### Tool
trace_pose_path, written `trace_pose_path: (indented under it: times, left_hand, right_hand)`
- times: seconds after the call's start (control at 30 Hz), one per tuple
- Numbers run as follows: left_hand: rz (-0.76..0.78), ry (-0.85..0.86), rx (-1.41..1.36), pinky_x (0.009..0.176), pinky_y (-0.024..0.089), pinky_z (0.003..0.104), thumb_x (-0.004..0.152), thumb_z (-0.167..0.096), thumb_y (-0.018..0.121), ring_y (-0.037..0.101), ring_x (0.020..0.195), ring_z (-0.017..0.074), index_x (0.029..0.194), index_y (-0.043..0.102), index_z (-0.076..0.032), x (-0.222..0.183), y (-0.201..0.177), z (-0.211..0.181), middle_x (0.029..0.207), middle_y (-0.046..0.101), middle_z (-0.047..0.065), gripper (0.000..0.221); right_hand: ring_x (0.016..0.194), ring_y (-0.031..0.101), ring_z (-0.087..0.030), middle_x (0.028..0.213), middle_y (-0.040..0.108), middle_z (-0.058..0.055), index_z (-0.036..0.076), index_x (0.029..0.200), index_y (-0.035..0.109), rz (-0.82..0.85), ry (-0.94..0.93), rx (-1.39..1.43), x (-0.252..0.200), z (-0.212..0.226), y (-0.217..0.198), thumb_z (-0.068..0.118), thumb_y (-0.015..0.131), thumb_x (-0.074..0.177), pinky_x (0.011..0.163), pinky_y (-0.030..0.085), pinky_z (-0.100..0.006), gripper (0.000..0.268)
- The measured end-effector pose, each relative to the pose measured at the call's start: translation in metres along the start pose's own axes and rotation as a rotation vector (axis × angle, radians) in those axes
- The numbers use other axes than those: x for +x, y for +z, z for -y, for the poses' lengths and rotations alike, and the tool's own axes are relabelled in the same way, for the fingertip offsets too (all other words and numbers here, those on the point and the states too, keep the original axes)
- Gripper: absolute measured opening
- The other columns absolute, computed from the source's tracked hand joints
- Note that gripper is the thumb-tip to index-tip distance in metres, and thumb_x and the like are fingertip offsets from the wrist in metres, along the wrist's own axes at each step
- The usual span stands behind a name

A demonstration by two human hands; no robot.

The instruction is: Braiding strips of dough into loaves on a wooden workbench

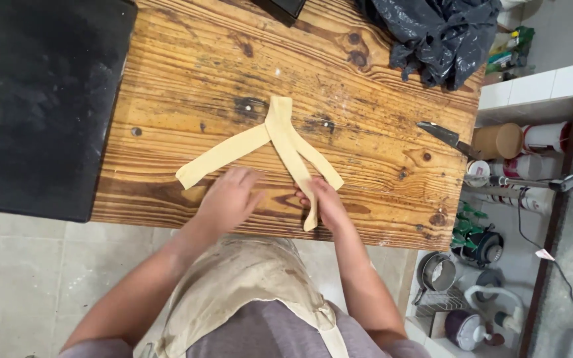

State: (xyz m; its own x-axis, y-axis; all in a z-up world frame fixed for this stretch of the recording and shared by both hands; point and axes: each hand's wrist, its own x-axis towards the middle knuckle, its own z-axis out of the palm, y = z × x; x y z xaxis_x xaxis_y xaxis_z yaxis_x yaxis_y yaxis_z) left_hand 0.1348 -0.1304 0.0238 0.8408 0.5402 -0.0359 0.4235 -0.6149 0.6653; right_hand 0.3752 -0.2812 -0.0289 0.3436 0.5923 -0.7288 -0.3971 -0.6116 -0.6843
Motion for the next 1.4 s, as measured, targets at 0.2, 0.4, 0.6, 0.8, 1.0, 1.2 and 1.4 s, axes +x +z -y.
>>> trace_pose_path:
  times: [0.2, 0.4, 0.6, 0.8, 1.0, 1.2, 1.4]
  left_hand:
    - [-0.197, 0.246, 0.390, 0.117, 0.035, 0.050, 0.098, -0.030, 0.060, 0.037, 0.150, 0.0285, 0.155, 0.045, -0.016, 0.076, 0.002, 0.026, 0.159, 0.044, 0.008, 0.060]
    - [-0.278, 0.318, 0.561, 0.110, 0.037, 0.056, 0.097, -0.038, 0.066, 0.055, 0.129, 0.0252, 0.121, 0.067, -0.026, 0.157, 0.033, 0.098, 0.122, 0.066, -0.001, 0.027]
    - [-0.146, 0.176, 0.489, 0.097, 0.037, 0.051, 0.095, -0.044, 0.066, 0.054, 0.110, 0.0234, 0.112, 0.063, -0.024, 0.178, 0.035, 0.106, 0.107, 0.059, -0.001, 0.026]
    - [-0.219, 0.283, 0.607, 0.105, 0.038, 0.049, 0.096, -0.027, 0.061, 0.052, 0.129, 0.0272, 0.133, 0.061, -0.017, 0.121, 0.014, 0.030, 0.134, 0.058, 0.010, 0.038]
    - [-0.244, 0.301, 0.571, 0.124, 0.021, 0.049, 0.103, -0.032, 0.050, 0.032, 0.155, 0.0227, 0.158, 0.044, -0.012, 0.122, 0.031, 0.038, 0.164, 0.041, 0.008, 0.059]
    - [-0.226, 0.322, 0.482, 0.126, 0.016, 0.053, 0.106, -0.033, 0.046, 0.027, 0.156, 0.0226, 0.162, 0.037, -0.013, 0.135, 0.029, 0.047, 0.167, 0.036, 0.007, 0.060]
    - [-0.175, 0.290, 0.423, 0.126, 0.013, 0.057, 0.108, -0.035, 0.041, 0.023, 0.158, 0.0231, 0.164, 0.034, -0.014, 0.137, 0.032, 0.050, 0.169, 0.032, 0.007, 0.060]
  right_hand:
    - [0.102, 0.069, -0.020, 0.101, 0.071, -0.001, 0.022, 0.117, 0.076, -0.127, -0.314, -0.736, 0.004, 0.006, 0.009, 0.040, 0.069, 0.098, 0.089, 0.055, -0.035, 0.028]
    - [0.114, 0.067, -0.041, 0.118, 0.071, -0.016, 0.018, 0.132, 0.057, -0.300, -0.192, -0.847, -0.035, 0.051, 0.031, 0.038, 0.048, 0.107, 0.099, 0.052, -0.053, 0.034]
    - [0.107, 0.070, -0.038, 0.112, 0.073, -0.008, 0.021, 0.127, 0.051, -0.480, -0.177, -0.980, -0.037, 0.046, 0.028, 0.045, 0.062, 0.100, 0.092, 0.054, -0.053, 0.039]
    - [0.123, 0.050, -0.041, 0.132, 0.049, -0.012, 0.018, 0.145, 0.050, -0.792, -0.506, -1.193, -0.029, 0.028, 0.002, 0.035, 0.061, 0.101, 0.097, 0.045, -0.060, 0.048]
    - [0.130, 0.047, -0.026, 0.130, 0.055, 0.007, 0.031, 0.119, 0.061, -0.794, -0.447, -1.163, -0.007, 0.015, -0.029, 0.041, 0.060, 0.102, 0.110, 0.028, -0.057, 0.020]
    - [0.132, 0.051, -0.031, 0.139, 0.056, -0.001, 0.024, 0.125, 0.061, -0.627, -0.419, -1.134, -0.009, 0.012, -0.028, 0.043, 0.065, 0.097, 0.104, 0.042, -0.062, 0.033]
    - [0.113, 0.068, -0.039, 0.111, 0.072, -0.014, 0.016, 0.114, 0.059, -0.384, -0.419, -0.679, -0.022, 0.024, -0.051, 0.026, 0.077, 0.090, 0.094, 0.053, -0.051, 0.032]
